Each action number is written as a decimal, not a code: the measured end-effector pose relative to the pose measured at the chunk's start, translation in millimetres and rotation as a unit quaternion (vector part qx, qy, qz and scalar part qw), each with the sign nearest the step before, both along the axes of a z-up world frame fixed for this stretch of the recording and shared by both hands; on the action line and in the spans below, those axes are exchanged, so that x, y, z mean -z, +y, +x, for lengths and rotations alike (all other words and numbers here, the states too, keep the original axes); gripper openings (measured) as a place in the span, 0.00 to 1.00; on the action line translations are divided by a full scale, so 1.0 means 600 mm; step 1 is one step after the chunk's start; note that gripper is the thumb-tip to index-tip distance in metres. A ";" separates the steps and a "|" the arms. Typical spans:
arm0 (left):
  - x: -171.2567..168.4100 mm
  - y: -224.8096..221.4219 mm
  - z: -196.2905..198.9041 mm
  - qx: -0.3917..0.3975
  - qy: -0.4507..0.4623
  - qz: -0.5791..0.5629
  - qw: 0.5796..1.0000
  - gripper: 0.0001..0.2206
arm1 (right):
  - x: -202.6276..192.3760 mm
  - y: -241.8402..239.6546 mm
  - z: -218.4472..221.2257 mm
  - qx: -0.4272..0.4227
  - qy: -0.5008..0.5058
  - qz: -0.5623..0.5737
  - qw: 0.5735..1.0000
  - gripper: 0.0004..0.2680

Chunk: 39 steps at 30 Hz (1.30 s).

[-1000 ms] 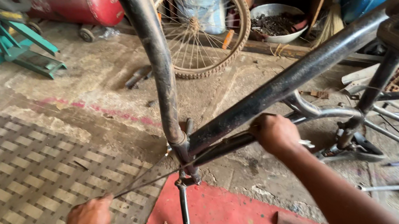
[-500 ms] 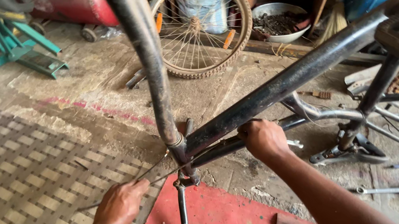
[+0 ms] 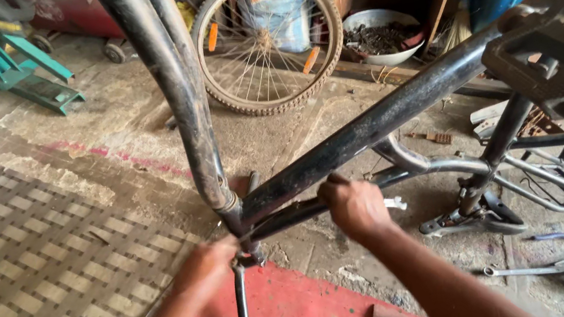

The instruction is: The person repairs a bicycle frame by assembling parts and handling components by hand and with tools.

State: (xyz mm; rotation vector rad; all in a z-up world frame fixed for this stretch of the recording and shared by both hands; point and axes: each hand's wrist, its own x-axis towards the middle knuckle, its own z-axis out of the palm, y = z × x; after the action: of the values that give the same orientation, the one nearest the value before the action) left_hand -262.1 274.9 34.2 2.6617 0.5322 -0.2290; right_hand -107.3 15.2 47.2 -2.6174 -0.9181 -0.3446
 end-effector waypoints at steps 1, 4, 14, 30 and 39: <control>-0.001 0.033 -0.012 0.011 0.020 0.040 0.999 0.13 | -0.008 -0.004 0.010 0.000 -0.015 0.028 1.000 0.07; 0.019 0.152 -0.077 -0.065 -0.006 -0.018 0.998 0.17 | -0.039 -0.014 0.026 0.066 0.057 0.010 0.996 0.08; 0.007 0.420 -0.425 -0.358 0.006 0.003 0.934 0.18 | -0.075 0.007 -0.046 -0.024 0.095 0.065 0.993 0.07; -0.324 0.334 -0.330 -0.279 -0.413 -0.222 0.838 0.35 | -0.370 -0.015 -0.263 -0.141 0.033 0.054 0.988 0.12; -0.433 -0.024 -0.170 -0.157 -0.393 -0.330 0.844 0.33 | -0.501 -0.070 -0.328 -0.025 0.069 0.054 0.996 0.14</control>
State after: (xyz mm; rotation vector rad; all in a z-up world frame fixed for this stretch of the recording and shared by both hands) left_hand -363.9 260.7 294.0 1.7322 0.4755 0.6449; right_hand -304.0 -26.7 347.6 -2.4810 -0.8902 -0.1926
